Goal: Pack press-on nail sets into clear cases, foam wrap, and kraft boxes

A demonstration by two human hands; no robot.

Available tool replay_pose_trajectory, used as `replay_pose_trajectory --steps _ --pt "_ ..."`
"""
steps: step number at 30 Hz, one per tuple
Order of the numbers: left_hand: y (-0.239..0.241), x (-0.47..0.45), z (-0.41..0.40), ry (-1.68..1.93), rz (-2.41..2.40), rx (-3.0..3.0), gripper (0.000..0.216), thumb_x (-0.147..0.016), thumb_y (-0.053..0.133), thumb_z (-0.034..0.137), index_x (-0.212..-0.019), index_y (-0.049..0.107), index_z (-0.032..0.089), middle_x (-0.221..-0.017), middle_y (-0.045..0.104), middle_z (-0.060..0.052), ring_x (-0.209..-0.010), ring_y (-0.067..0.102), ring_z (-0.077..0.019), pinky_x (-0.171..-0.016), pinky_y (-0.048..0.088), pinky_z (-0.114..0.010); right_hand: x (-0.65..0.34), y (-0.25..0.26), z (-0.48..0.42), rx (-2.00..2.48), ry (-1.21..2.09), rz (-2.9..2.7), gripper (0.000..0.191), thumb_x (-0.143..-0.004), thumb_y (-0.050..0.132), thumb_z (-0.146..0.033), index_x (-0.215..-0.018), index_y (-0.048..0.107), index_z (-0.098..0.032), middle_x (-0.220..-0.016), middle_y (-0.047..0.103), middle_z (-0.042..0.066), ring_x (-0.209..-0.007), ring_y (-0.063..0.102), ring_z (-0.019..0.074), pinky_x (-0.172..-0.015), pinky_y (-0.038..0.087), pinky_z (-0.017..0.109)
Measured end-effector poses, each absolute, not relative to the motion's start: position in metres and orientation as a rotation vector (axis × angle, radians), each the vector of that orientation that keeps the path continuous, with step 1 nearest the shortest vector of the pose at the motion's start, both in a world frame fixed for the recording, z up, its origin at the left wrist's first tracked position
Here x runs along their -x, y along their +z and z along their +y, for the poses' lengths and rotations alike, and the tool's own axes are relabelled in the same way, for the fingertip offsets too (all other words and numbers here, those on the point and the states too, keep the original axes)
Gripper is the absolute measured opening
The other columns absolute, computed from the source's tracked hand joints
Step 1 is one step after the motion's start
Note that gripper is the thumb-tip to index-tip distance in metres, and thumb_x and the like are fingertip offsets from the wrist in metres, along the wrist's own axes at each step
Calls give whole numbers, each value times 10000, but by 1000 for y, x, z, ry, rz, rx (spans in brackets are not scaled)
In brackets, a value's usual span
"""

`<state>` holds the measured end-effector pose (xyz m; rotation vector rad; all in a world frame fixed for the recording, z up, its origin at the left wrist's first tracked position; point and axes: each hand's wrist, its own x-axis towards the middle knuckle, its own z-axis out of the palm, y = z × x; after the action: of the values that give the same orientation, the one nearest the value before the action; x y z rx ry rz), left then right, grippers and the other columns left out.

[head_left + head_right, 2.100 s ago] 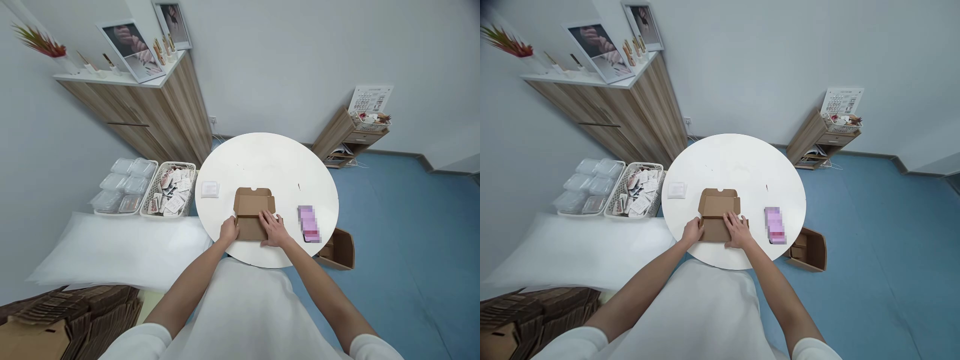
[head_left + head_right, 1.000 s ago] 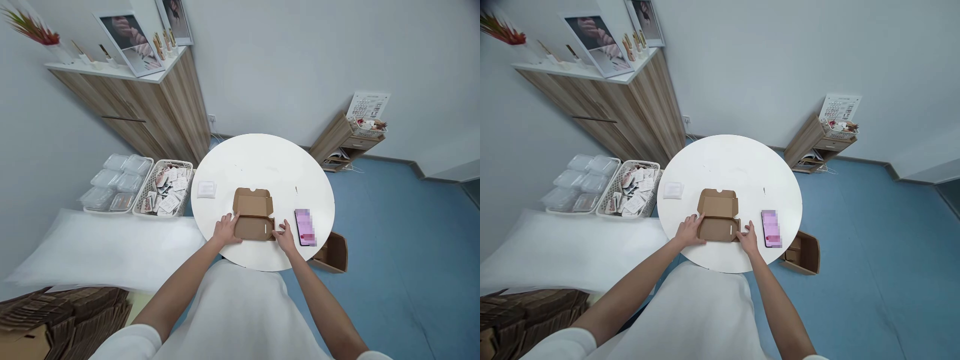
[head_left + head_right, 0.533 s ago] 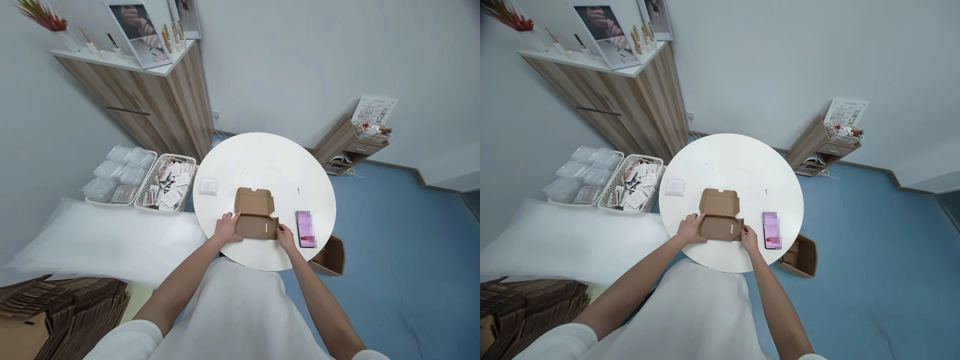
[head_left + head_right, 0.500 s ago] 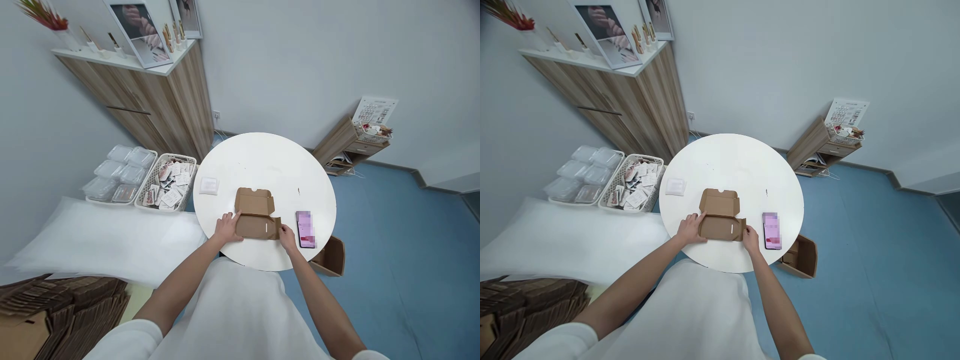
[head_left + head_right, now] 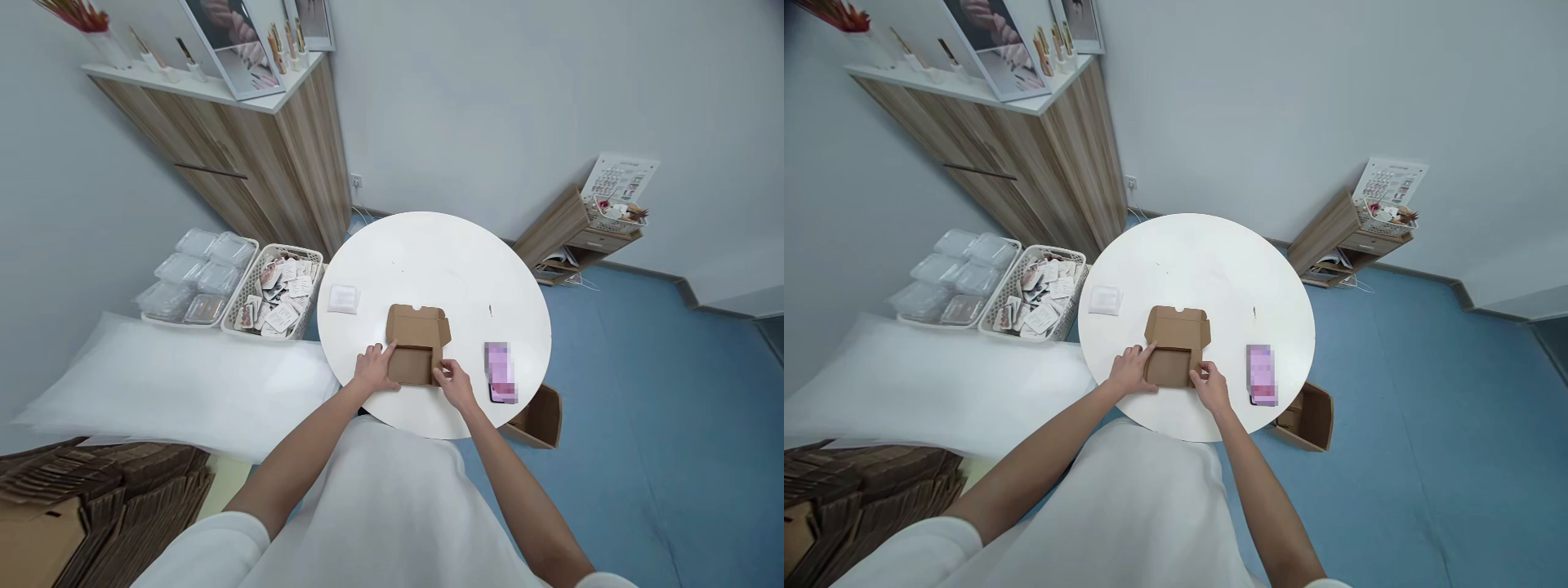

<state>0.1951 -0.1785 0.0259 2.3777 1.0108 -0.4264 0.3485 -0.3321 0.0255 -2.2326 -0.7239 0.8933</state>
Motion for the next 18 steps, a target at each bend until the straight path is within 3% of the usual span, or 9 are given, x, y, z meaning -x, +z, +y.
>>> replay_pose_trajectory --steps 7,13,18 --pt "19 -193 -178 -365 963 -2446 1100 -437 688 576 -1348 141 294 -1104 438 -129 -1022 399 -330 -801 335 -409 -357 11 -327 2373 826 -738 229 -742 445 -331 -936 496 -220 -948 627 37 -771 610 173 -673 448 305" --pt "16 -191 -180 -352 932 -2479 1147 -435 676 593 -1362 83 270 -1119 441 -137 -1008 419 -328 -792 348 -400 -362 4 -321 2455 807 -727 358 -700 460 -256 -1049 392 -220 -907 633 35 -719 596 175 -603 419 284" --pt "17 -188 -181 -341 925 -2438 1105 -486 611 655 -1367 73 260 -1183 411 -140 -1048 406 -330 -807 345 -393 -362 3 -318 2484 811 -767 367 -674 456 -211 -1036 395 -217 -894 621 39 -707 583 182 -569 403 274"
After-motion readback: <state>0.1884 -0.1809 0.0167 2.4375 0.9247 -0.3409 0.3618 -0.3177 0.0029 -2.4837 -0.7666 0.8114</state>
